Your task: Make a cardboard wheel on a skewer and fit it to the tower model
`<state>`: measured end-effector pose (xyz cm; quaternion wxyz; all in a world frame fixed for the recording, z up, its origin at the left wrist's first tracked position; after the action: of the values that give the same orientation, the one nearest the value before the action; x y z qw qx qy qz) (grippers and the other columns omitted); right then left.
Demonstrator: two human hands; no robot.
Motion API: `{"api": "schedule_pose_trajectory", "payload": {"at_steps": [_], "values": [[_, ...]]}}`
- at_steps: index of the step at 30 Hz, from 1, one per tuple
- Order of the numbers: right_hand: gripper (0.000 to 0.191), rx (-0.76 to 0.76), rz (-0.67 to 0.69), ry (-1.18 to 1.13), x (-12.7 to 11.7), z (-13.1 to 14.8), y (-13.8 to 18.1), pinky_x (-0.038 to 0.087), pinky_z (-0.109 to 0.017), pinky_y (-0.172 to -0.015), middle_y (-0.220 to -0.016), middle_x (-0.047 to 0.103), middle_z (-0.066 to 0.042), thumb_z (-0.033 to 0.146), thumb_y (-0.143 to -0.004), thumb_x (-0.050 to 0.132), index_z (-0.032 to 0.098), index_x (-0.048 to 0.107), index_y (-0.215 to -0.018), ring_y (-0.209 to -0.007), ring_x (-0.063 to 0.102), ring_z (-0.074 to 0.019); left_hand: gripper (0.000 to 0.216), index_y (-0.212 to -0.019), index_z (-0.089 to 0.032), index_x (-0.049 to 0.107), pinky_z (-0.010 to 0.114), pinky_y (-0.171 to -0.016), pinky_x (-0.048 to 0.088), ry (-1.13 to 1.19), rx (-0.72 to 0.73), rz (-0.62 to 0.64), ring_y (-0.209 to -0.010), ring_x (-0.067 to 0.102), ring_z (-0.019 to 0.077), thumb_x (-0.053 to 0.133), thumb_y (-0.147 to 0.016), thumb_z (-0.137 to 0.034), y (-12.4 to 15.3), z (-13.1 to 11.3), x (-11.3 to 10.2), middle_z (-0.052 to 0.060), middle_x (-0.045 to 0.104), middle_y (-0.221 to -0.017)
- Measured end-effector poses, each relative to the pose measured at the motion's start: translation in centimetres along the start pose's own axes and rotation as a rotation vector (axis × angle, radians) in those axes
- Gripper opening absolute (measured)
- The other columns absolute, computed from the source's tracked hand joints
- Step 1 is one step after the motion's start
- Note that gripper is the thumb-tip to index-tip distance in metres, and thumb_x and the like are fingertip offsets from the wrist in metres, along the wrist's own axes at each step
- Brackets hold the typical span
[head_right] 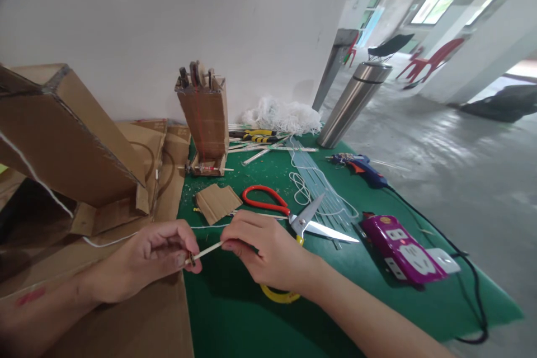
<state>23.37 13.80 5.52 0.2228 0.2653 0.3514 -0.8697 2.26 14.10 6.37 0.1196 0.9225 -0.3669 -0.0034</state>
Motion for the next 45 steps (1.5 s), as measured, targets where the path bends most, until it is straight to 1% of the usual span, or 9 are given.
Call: {"api": "schedule_pose_trajectory", "payload": {"at_steps": [9,14,17,20,22,25,29,39,45], "values": [[0.024,-0.028,-0.017,0.042,0.4,0.1,0.2,0.04,-0.026,-0.056,-0.07,0.057,-0.004,0.015,-0.098,0.04,0.018,0.057,-0.082,-0.063,0.049,-0.0152,0.042,-0.086,-0.018,0.06,0.022,-0.057,0.037,-0.043,-0.02,-0.021,-0.07,0.059,0.0131,0.066,-0.079,-0.059,-0.1,-0.1,0.2,0.005,0.071,-0.081],[0.022,0.003,0.033,0.084,0.6,0.4,0.1,0.036,-0.025,-0.053,-0.066,0.054,-0.002,0.01,-0.093,0.039,0.018,0.053,-0.078,-0.059,0.046,-0.0144,0.044,-0.087,-0.017,0.062,0.022,-0.053,0.035,-0.04,-0.029,-0.035,-0.064,0.056,0.012,0.067,-0.077,-0.06,-0.2,-0.1,0.3,0.005,0.07,-0.08],[0.02,0.038,0.052,0.066,0.6,0.5,0.3,0.038,-0.025,-0.055,-0.069,0.055,-0.002,0.012,-0.094,0.04,0.018,0.053,-0.081,-0.06,0.048,-0.0145,0.042,-0.088,-0.018,0.063,0.023,-0.057,0.038,-0.028,-0.006,-0.037,-0.067,0.059,0.0129,0.069,-0.078,-0.058,-0.2,0.0,0.2,0.005,0.071,-0.08],[0.006,0.097,0.054,0.047,0.6,0.6,0.4,0.043,-0.026,-0.061,-0.08,0.06,-0.004,0.017,-0.094,0.048,0.018,0.054,-0.092,-0.068,0.055,-0.0153,0.036,-0.089,-0.017,0.064,0.024,-0.064,0.043,0.018,0.029,-0.027,-0.073,0.063,0.0136,0.07,-0.08,-0.052,-0.2,0.1,0.0,0.004,0.072,-0.08],[0.003,0.098,0.044,0.043,0.5,0.6,0.4,0.044,-0.026,-0.063,-0.082,0.06,-0.004,0.016,-0.093,0.051,0.018,0.053,-0.093,-0.071,0.055,-0.0153,0.031,-0.089,-0.017,0.065,0.023,-0.068,0.046,0.065,0.046,-0.009,-0.075,0.064,0.013,0.07,-0.082,-0.047,-0.2,0.1,-0.2,0.004,0.073,-0.081],[0.012,0.019,-0.002,0.028,0.6,0.5,0.4,0.044,-0.026,-0.06,-0.077,0.058,-0.003,0.013,-0.094,0.047,0.019,0.053,-0.086,-0.069,0.052,-0.0152,0.026,-0.088,-0.018,0.066,0.022,-0.071,0.049,0.124,0.037,0.014,-0.076,0.066,0.0113,0.072,-0.082,-0.043,-0.2,0.2,-0.3,0.002,0.074,-0.08],[0.014,-0.024,-0.044,0.007,0.8,0.2,0.5,0.044,-0.027,-0.059,-0.076,0.059,-0.004,0.012,-0.095,0.046,0.019,0.055,-0.088,-0.069,0.053,-0.0157,0.023,-0.086,-0.018,0.067,0.017,-0.071,0.049,0.151,0.04,-0.009,-0.075,0.067,0.0076,0.073,-0.081,-0.039,-0.2,0.3,-0.3,-0.001,0.074,-0.079],[0.021,-0.022,0.039,0.065,0.8,1.0,0.2,0.034,-0.026,-0.053,-0.068,0.054,-0.002,0.003,-0.087,0.04,0.018,0.054,-0.083,-0.06,0.045,-0.0142,0.025,-0.084,-0.018,0.067,0.015,-0.071,0.049,0.094,0.052,-0.03,-0.074,0.066,0.0058,0.072,-0.081,-0.042,-0.3,0.1,0.2,-0.002,0.074,-0.077],[0.02,0.018,0.057,0.06,0.9,1.0,0.3,0.036,-0.025,-0.052,-0.068,0.056,-0.002,0.008,-0.091,0.039,0.018,0.056,-0.083,-0.057,0.047,-0.0134,0.027,-0.084,-0.018,0.065,0.017,-0.072,0.049,0.07,0.057,-0.051,-0.075,0.064,0.0069,0.071,-0.082,-0.045,-0.5,0.0,0.1,-0.003,0.071,-0.077]]}}
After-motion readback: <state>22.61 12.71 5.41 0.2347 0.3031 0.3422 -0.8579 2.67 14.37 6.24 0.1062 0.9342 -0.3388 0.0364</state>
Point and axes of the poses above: each hand's wrist, its own y-axis away from the middle knuckle, its own x-axis out of the palm, z = x × y, the point moved 2 cm from there along -y, towards the middle knuckle
